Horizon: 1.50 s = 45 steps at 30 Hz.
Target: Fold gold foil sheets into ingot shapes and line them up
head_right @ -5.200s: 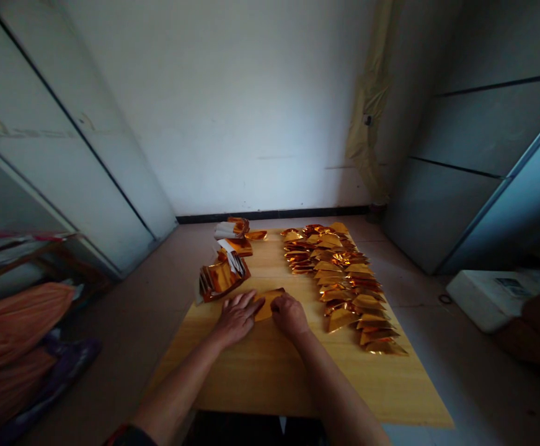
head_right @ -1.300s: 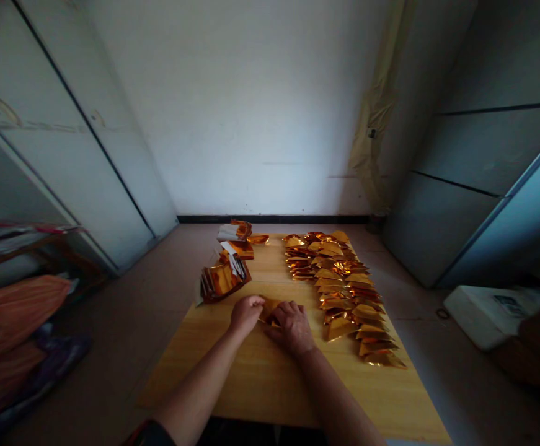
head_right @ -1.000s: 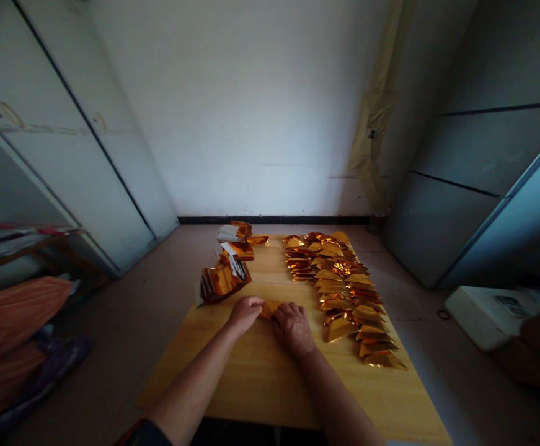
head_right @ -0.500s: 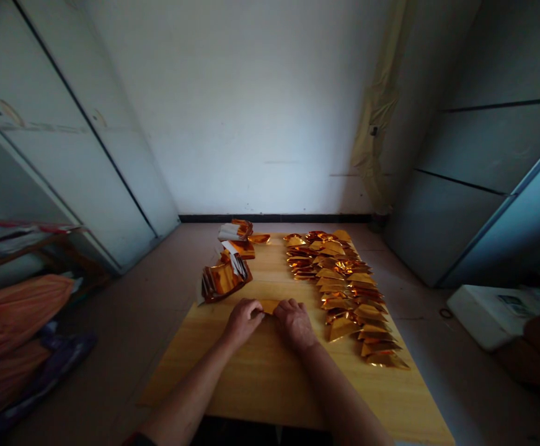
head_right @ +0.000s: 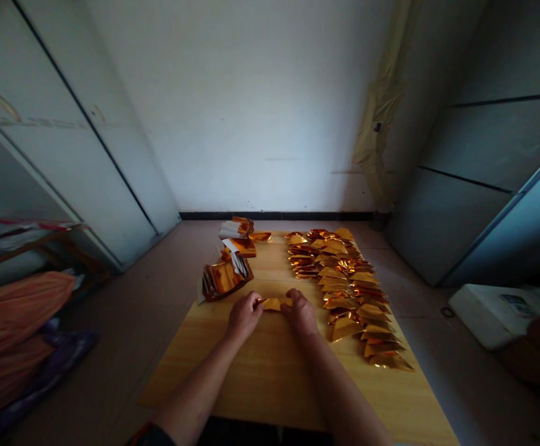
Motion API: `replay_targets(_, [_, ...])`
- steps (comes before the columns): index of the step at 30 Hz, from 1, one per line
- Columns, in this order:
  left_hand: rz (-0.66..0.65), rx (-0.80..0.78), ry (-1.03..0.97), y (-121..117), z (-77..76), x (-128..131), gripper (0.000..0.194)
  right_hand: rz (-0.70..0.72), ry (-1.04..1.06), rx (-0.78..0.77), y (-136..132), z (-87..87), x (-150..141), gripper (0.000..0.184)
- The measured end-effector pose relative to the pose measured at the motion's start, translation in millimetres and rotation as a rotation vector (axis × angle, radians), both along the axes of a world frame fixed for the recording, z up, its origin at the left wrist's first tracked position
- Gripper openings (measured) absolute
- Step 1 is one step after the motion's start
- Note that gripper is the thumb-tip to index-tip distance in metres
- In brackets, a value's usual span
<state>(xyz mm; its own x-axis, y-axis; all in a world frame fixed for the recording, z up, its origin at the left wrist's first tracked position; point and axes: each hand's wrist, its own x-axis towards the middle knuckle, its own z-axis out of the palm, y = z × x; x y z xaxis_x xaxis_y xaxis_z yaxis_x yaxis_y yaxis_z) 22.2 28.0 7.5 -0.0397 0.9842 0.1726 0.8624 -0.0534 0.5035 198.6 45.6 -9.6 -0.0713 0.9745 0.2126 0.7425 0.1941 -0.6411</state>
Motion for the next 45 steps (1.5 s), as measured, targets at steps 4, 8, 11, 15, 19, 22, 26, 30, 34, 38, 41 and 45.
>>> replay_targets(4, [-0.008,-0.003,0.122,0.6,2.1,4.8,0.012,-0.016,-0.041,-0.017,1.1,3.0,-0.8,0.022])
replay_targets(8, [0.003,-0.006,0.207,0.9,2.5,9.4,0.015,-0.015,-0.089,-0.052,1.9,10.9,-1.4,0.020])
replay_targets(11, [0.013,-0.019,0.215,1.0,2.5,11.5,0.015,-0.018,-0.111,-0.071,2.6,15.9,-1.6,0.019])
replay_targets(15, [0.025,-0.042,0.244,0.9,3.7,13.3,0.015,-0.028,-0.138,-0.102,3.3,19.5,-2.2,0.020])
replay_targets(19, [0.037,-0.056,0.297,0.3,5.6,15.3,0.016,-0.028,-0.177,-0.148,3.1,23.7,-4.8,0.022])
replay_targets(22, [0.043,-0.033,0.311,-0.4,5.0,15.2,0.022,-0.040,-0.232,-0.158,0.0,28.9,-7.2,0.020])
replay_targets(26, [0.048,0.016,0.329,-1.6,1.5,11.9,0.025,0.005,-0.328,-0.048,-7.3,34.7,-9.5,0.006])
replay_targets(30, [0.015,0.072,0.378,-2.7,-0.2,10.1,0.013,0.063,-0.472,0.002,-12.8,34.4,-11.0,0.010])
replay_targets(34, [-0.016,0.063,0.399,-1.8,0.7,9.8,0.013,0.032,-0.466,-0.094,-14.2,33.9,-10.3,0.016])
replay_targets(38, [-0.045,0.019,0.370,-1.2,3.4,7.7,0.011,-0.008,-0.420,-0.163,-15.5,39.4,-11.6,0.019])
replay_targets(41, [-0.046,-0.008,0.349,-2.3,6.6,6.8,0.013,-0.071,-0.426,-0.186,-17.0,43.5,-16.9,0.020])
replay_targets(45, [-0.034,-0.042,0.332,-4.6,11.4,8.5,0.019,-0.137,-0.430,-0.188,-18.8,44.5,-25.3,0.016])
